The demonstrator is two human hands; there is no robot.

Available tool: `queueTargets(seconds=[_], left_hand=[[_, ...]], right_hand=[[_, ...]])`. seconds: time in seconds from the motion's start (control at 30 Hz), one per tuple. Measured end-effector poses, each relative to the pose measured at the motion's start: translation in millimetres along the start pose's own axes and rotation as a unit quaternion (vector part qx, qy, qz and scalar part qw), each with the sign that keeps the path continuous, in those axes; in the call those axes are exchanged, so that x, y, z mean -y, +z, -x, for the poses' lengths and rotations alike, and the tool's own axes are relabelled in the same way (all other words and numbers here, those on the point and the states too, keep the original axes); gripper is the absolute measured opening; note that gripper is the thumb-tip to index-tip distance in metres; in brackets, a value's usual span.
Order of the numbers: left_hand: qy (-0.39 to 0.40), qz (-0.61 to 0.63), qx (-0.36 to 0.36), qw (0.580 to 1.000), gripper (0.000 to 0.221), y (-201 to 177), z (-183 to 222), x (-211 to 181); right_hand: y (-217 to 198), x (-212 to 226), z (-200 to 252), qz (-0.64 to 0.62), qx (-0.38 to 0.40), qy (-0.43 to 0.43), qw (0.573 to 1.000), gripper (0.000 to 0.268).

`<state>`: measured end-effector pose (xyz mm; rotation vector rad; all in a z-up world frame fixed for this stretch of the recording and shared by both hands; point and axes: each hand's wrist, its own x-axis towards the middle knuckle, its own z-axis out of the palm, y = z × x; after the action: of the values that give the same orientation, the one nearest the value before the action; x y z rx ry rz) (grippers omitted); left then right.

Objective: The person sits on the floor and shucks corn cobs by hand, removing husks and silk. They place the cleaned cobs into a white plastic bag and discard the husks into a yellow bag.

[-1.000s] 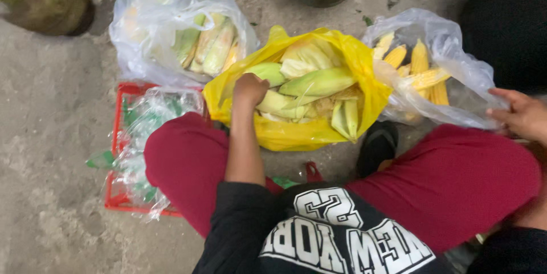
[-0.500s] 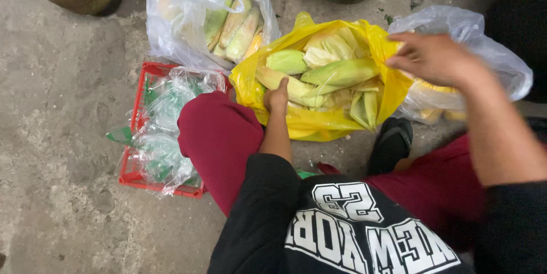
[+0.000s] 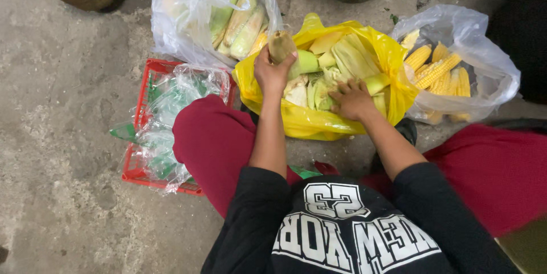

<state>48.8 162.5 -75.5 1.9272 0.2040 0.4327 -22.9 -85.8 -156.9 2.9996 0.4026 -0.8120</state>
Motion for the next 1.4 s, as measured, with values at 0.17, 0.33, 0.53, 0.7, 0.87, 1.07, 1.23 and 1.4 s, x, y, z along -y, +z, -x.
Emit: queueTargets(seconds=[0.17, 0.33, 0.53, 0.7, 0.87, 1.07, 1.23, 1.4], left_hand=[[-0.052, 0.214, 0.058, 0.974, 0.077, -3, -8, -9], [-0.167, 0.526, 0.158, 0.819, 0.068, 22, 2, -19], [-0.278, 0.659, 0.248, 0.653, 0.056, 42, 17, -23], [-0.307, 0.616, 0.349, 0.636, 0.068, 62, 31, -15], [-0.293, 0.478, 0.370, 0.741, 0.044, 86, 49, 0], [-0.151, 0.317, 0.439, 0.827, 0.050, 101, 69, -5], [-0.085, 0.235, 0.377, 0.892, 0.055, 89, 72, -33], [-0.089, 0.132, 0.310, 0.937, 0.053, 76, 72, -68]], right_hand=[[-22, -23, -10, -0.370, -0.303, -0.005, 0.878, 0.034], [-49, -51, -11, -0.644, -0.288, 0.018, 0.709, 0.033], [-44, -86, -12, -0.692, -0.346, 0.129, 0.620, 0.055], [-45, -59, -15, -0.741, -0.294, 0.085, 0.598, 0.057], [-78, -38, 4, -0.779, -0.247, 0.062, 0.573, 0.054], [-102, -40, 19, -0.706, -0.313, 0.050, 0.633, 0.047], [-103, -33, 22, -0.436, -0.492, 0.044, 0.752, 0.051], [-93, -32, 15, -0.482, -0.485, 0.058, 0.727, 0.055]])
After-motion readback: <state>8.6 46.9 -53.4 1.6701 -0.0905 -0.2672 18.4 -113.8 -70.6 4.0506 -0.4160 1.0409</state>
